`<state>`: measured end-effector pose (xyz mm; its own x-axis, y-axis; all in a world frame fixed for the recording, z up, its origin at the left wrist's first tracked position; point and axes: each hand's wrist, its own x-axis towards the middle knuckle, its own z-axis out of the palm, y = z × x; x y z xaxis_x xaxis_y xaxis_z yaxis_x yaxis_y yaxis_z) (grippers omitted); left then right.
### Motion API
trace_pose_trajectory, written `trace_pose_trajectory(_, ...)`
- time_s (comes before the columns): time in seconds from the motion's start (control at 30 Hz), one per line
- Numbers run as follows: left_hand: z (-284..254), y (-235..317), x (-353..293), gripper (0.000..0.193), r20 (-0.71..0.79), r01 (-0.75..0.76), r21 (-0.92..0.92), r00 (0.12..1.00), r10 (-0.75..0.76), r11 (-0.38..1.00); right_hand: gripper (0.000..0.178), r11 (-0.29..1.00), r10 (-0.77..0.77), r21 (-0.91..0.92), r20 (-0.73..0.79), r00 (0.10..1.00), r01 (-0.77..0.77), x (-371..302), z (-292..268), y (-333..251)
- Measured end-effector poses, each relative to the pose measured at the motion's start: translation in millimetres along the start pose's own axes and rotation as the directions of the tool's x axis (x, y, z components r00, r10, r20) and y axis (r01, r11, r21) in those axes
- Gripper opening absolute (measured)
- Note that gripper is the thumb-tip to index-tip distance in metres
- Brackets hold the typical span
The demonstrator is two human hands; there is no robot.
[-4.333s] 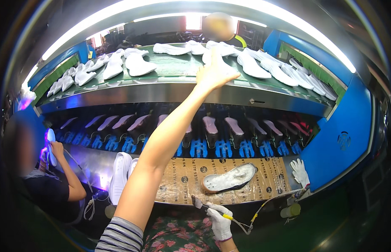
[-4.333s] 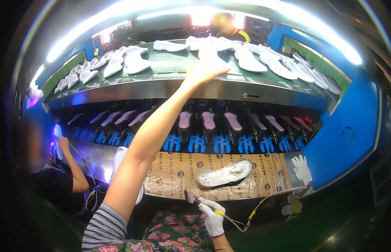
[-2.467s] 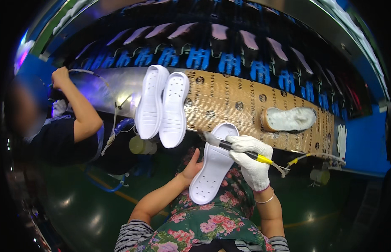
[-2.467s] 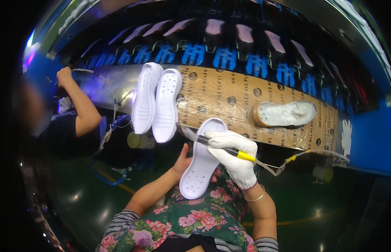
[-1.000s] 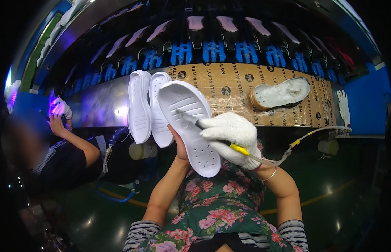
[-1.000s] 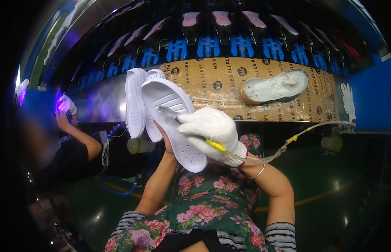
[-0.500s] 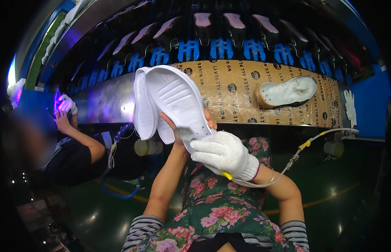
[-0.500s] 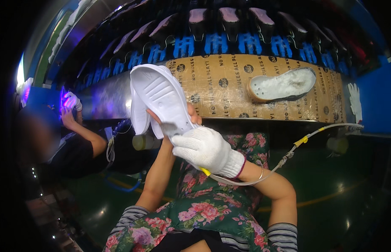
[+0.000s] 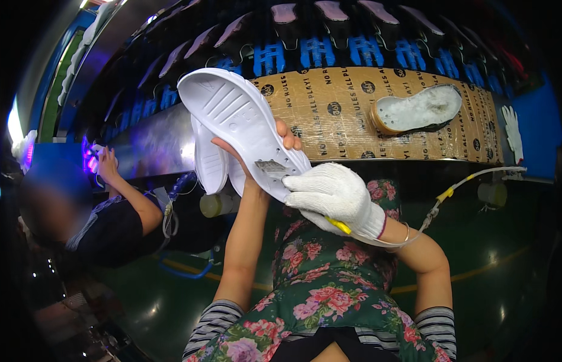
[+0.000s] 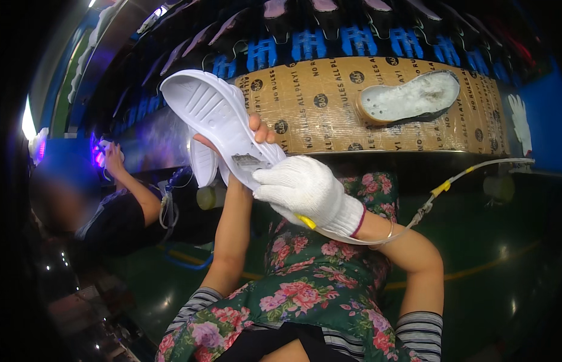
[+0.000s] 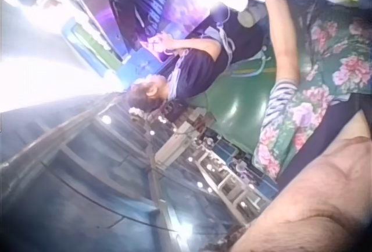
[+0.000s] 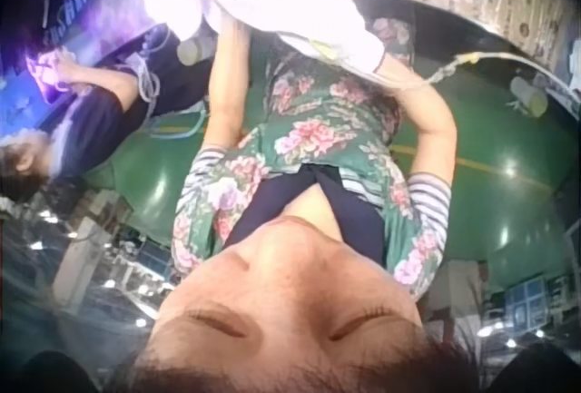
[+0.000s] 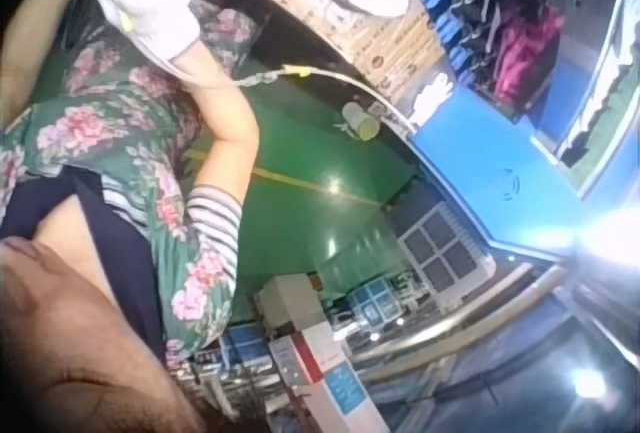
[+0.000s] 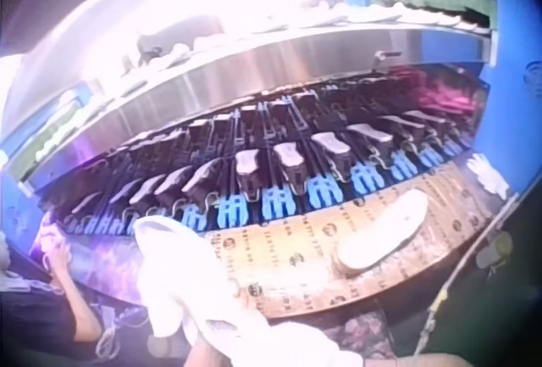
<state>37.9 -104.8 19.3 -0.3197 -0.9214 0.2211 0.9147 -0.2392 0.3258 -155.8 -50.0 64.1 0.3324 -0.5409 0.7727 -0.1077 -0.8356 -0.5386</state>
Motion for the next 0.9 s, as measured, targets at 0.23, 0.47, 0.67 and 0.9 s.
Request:
trace_pose_trajectory(0.23,-12,15,14,0.13,0.127,0.152,0.067,0.979,-0.159,0.986,0.024,0.871,0.079,0.457,0.235,0.969,-0.182,-3,-9,-5)
trace_pose_trajectory(0.47,-11,21,24,0.13,0.043,0.434,0.248,0.888,-0.457,0.866,0.037,0.999,-0.036,0.033,0.224,0.974,0.03,-19,6,-10)
trace_pose_trajectory(0.67,-7,36,38,0.111,-0.07,0.565,0.51,0.779,-0.623,0.648,0.036,0.967,0.041,0.237,0.233,0.972,-0.097,-5,-9,-9)
trace_pose_trajectory(0.9,-14,43,51,0.096,-0.38,0.527,0.849,0.664,-0.644,0.042,0.035,0.977,0.08,0.163,0.304,0.949,-0.135,-7,-4,-7)
